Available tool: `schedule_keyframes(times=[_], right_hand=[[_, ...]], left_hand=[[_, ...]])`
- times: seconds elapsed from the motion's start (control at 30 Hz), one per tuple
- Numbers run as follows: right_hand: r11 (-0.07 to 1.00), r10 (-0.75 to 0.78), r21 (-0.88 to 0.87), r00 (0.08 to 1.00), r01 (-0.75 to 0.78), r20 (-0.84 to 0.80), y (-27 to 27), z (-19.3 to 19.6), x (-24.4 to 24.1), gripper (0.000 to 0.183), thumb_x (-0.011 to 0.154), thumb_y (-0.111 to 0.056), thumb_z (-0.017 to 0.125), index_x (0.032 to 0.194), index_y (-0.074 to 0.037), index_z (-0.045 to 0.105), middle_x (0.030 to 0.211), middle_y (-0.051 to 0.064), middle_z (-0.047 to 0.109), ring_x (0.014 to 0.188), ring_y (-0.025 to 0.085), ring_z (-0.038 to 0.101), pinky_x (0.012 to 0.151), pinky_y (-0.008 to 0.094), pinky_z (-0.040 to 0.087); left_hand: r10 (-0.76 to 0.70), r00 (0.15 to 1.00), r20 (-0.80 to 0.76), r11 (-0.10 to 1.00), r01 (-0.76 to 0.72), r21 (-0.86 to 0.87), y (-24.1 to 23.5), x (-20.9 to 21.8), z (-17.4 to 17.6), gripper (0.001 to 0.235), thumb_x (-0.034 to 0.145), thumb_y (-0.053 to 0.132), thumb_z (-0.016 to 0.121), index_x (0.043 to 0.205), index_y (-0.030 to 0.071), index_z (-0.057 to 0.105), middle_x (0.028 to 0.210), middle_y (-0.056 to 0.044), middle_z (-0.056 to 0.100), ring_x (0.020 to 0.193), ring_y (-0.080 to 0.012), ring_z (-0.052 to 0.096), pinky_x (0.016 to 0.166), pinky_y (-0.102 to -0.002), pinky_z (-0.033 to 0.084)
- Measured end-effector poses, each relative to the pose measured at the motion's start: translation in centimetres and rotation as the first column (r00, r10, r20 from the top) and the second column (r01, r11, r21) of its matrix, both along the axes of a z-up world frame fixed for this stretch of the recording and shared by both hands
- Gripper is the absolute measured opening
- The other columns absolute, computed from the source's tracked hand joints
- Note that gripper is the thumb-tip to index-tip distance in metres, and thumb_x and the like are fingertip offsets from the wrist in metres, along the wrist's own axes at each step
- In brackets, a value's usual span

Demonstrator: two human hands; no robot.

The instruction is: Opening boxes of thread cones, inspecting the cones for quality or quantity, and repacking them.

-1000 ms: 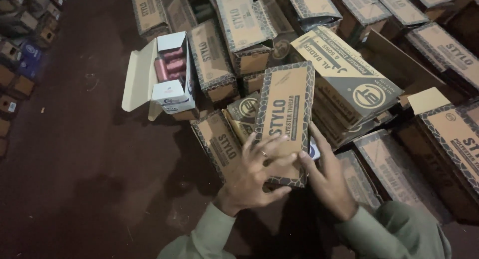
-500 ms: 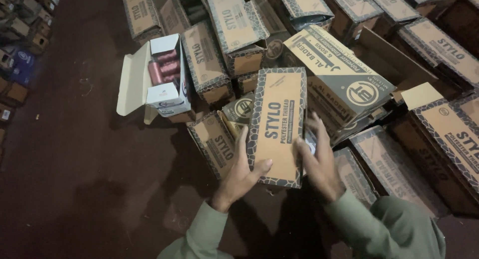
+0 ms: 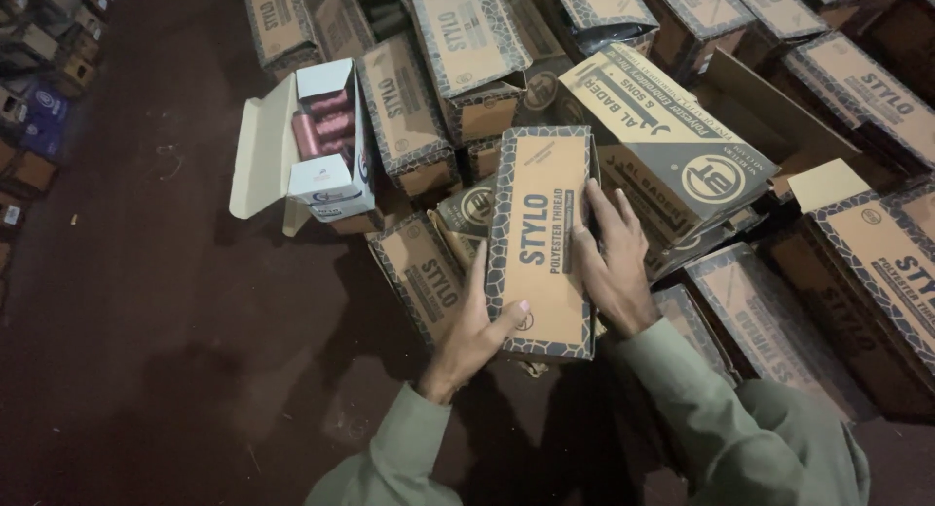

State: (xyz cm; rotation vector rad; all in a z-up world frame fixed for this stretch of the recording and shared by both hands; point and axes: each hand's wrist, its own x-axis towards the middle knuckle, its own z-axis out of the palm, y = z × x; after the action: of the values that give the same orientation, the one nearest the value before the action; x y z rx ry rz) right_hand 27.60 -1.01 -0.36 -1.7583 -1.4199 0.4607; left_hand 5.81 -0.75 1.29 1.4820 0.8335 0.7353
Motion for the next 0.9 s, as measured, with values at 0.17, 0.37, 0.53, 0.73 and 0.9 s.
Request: schedule_keyframes(times=[0.17, 0.37, 0.53, 0.73, 0.9], right_hand=[[0.997, -0.047, 0.044, 0.979, 0.057, -0.2, -0.4, 0.9, -1.6, 0.06, 0.104, -0.029, 0.05, 0.161, -0.019, 0.033, 0.169, 0.023, 0.018, 0.153, 0.052, 0.011, 0.12, 0.073, 0.01], [0.995, -0.076, -0.09, 0.841, 0.032, -0.536, -2.3, 6.1, -5.2, 0.064, 0.104, -0.03, 0.046, 0.164, -0.022, 0.025, 0.168, 0.027, 0.02, 0.154, 0.049, 0.014, 0.123, 0.067, 0.013], [0.987, -0.068, -0.157, 0.821, -0.026, -0.567, -2.1, 4.5, -4.2, 0.057, 0.104, -0.027, 0.044, 0.16, -0.027, 0.037, 0.165, 0.021, 0.035, 0.154, 0.043, 0.023, 0.124, 0.062, 0.015], [0.999, 0.049, 0.009, 0.928, -0.05, -0.369, 1.0, 4.5, -1.2, 0.058, 0.105, -0.019, 0.044, 0.162, -0.018, 0.032, 0.164, 0.026, 0.03, 0.153, 0.045, 0.022, 0.124, 0.061, 0.017], [0.934, 0.314, -0.011, 0.806, -0.357, 0.501, 5.0, -0.6, -0.1, 0.05, 0.109, -0.024, 0.044, 0.155, -0.006, 0.044, 0.16, 0.019, 0.043, 0.156, 0.031, 0.026, 0.129, 0.051, 0.009]], left_hand=[[0.101, 0.993, 0.061, 0.95, -0.078, -0.302, -1.2, 0.8, 3.3, 0.109, 0.086, 0.04, 0.07, 0.165, 0.008, 0.002, 0.166, -0.035, 0.008, 0.153, -0.0524, 0.013, 0.119, -0.067, 0.026], [0.194, 0.979, 0.067, 0.872, -0.141, -0.469, -2.8, 1.1, 4.1, 0.109, 0.088, 0.038, 0.07, 0.166, 0.008, -0.001, 0.168, -0.031, 0.001, 0.156, -0.0467, 0.007, 0.123, -0.061, 0.022], [0.105, 0.988, 0.113, 0.918, -0.053, -0.393, -3.7, 1.2, 7.2, 0.118, 0.086, 0.039, 0.072, 0.165, 0.017, -0.012, 0.168, -0.029, -0.01, 0.154, -0.0484, -0.009, 0.123, -0.063, 0.013], [0.2, 0.974, 0.101, 0.906, -0.145, -0.398, -2.6, 0.7, 4.3, 0.101, 0.092, 0.041, 0.061, 0.166, 0.018, -0.003, 0.167, -0.031, -0.008, 0.154, -0.0521, -0.007, 0.122, -0.066, 0.015], [0.235, 0.972, 0.021, 0.888, -0.205, -0.411, -1.8, 1.0, 1.8, 0.102, 0.094, 0.048, 0.061, 0.166, 0.014, -0.003, 0.167, -0.03, -0.008, 0.155, -0.0495, -0.005, 0.123, -0.065, 0.018]])
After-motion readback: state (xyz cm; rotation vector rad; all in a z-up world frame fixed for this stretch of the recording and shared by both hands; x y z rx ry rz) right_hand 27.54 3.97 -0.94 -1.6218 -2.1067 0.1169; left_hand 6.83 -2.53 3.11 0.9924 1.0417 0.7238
